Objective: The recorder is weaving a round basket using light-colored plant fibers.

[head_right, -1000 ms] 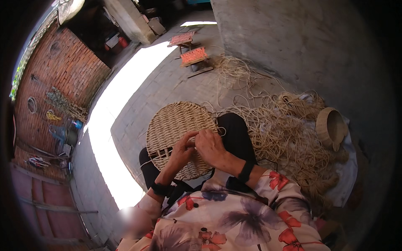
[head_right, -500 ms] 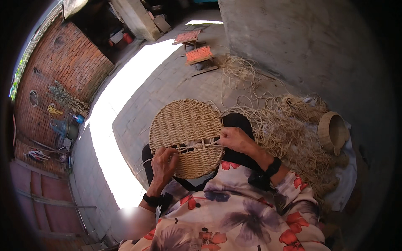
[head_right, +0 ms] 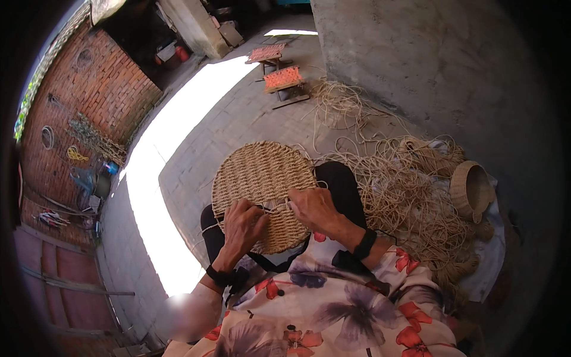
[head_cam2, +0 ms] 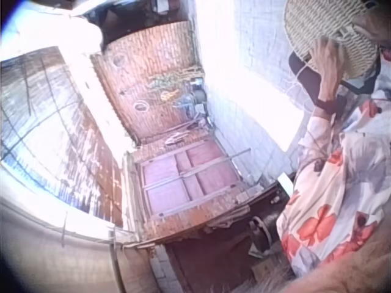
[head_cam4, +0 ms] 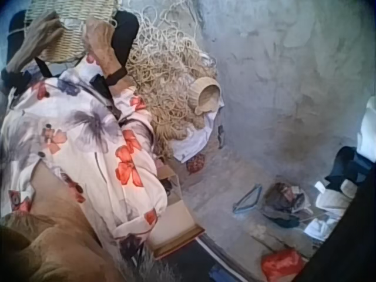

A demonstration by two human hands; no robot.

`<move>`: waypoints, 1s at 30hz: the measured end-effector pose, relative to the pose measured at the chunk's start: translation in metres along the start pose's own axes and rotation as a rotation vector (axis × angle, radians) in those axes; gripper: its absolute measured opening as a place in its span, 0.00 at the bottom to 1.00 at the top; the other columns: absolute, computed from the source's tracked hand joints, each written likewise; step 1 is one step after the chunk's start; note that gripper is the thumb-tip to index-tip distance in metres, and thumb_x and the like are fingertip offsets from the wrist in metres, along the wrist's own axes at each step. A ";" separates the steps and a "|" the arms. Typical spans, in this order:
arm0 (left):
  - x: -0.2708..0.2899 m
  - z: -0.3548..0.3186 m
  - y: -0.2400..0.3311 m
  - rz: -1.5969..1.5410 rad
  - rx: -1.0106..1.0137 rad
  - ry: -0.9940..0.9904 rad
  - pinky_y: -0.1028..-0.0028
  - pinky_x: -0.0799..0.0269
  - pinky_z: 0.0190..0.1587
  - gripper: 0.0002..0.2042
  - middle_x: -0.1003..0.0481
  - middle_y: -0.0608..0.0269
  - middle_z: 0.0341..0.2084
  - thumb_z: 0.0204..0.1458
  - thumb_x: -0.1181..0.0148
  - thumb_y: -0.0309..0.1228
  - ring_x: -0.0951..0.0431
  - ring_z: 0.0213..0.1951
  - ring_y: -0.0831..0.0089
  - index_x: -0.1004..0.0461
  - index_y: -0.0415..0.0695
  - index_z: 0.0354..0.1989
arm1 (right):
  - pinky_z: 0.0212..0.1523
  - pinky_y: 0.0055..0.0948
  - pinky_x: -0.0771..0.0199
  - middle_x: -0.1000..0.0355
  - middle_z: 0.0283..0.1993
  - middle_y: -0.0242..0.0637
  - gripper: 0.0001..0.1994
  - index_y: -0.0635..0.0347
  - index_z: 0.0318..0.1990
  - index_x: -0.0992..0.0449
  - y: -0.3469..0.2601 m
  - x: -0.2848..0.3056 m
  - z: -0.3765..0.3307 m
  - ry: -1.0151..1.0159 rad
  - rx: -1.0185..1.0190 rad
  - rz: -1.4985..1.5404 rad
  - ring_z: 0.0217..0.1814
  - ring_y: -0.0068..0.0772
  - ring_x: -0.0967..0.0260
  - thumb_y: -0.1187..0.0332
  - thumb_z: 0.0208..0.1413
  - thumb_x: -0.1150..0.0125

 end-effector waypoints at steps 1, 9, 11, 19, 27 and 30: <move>-0.001 0.004 0.001 0.002 0.000 0.000 0.62 0.36 0.42 0.07 0.29 0.62 0.30 0.45 0.36 0.29 0.28 0.38 0.60 0.22 0.45 0.34 | 0.31 0.48 0.26 0.28 0.21 0.48 0.08 0.60 0.32 0.30 0.001 -0.003 0.002 0.043 -0.032 0.013 0.28 0.54 0.25 0.65 0.57 0.41; -0.021 0.022 0.003 0.016 -0.266 -0.055 0.62 0.32 0.33 0.06 0.30 0.61 0.19 0.46 0.37 0.27 0.27 0.27 0.60 0.28 0.45 0.29 | 0.31 0.51 0.26 0.26 0.23 0.50 0.09 0.58 0.32 0.29 0.014 -0.010 0.008 0.207 -0.179 0.046 0.28 0.55 0.25 0.63 0.58 0.43; -0.027 0.023 0.001 0.028 -0.282 -0.074 0.61 0.32 0.30 0.06 0.31 0.60 0.18 0.46 0.37 0.27 0.27 0.25 0.58 0.29 0.44 0.29 | 0.31 0.51 0.26 0.26 0.23 0.50 0.09 0.58 0.32 0.29 0.012 -0.006 0.008 0.199 -0.194 0.039 0.28 0.56 0.25 0.63 0.58 0.43; -0.028 0.029 -0.006 -0.272 -0.007 -0.115 0.62 0.28 0.26 0.04 0.25 0.50 0.22 0.48 0.43 0.24 0.22 0.26 0.55 0.27 0.41 0.33 | 0.31 0.46 0.25 0.25 0.25 0.46 0.08 0.57 0.32 0.28 0.004 -0.002 -0.001 0.034 -0.035 -0.002 0.31 0.52 0.23 0.65 0.54 0.38; -0.025 0.039 -0.005 -0.375 -0.032 -0.305 0.60 0.27 0.32 0.04 0.25 0.49 0.24 0.52 0.48 0.24 0.21 0.28 0.52 0.28 0.40 0.34 | 0.29 0.46 0.25 0.26 0.22 0.45 0.07 0.57 0.31 0.28 0.008 -0.006 0.002 0.156 -0.090 -0.018 0.28 0.51 0.24 0.66 0.54 0.39; -0.031 0.036 -0.005 -0.224 -0.120 -0.260 0.59 0.28 0.32 0.03 0.26 0.50 0.23 0.54 0.46 0.25 0.22 0.28 0.50 0.28 0.40 0.33 | 0.28 0.47 0.26 0.27 0.21 0.46 0.07 0.57 0.29 0.29 0.008 0.001 -0.002 0.221 -0.139 0.013 0.26 0.52 0.25 0.67 0.54 0.40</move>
Point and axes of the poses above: each hand's wrist, its own z-axis towards the middle knuckle, its own x-axis out of the back of the hand, y = z × x, the point moved 3 cm from there along z, towards the middle knuckle
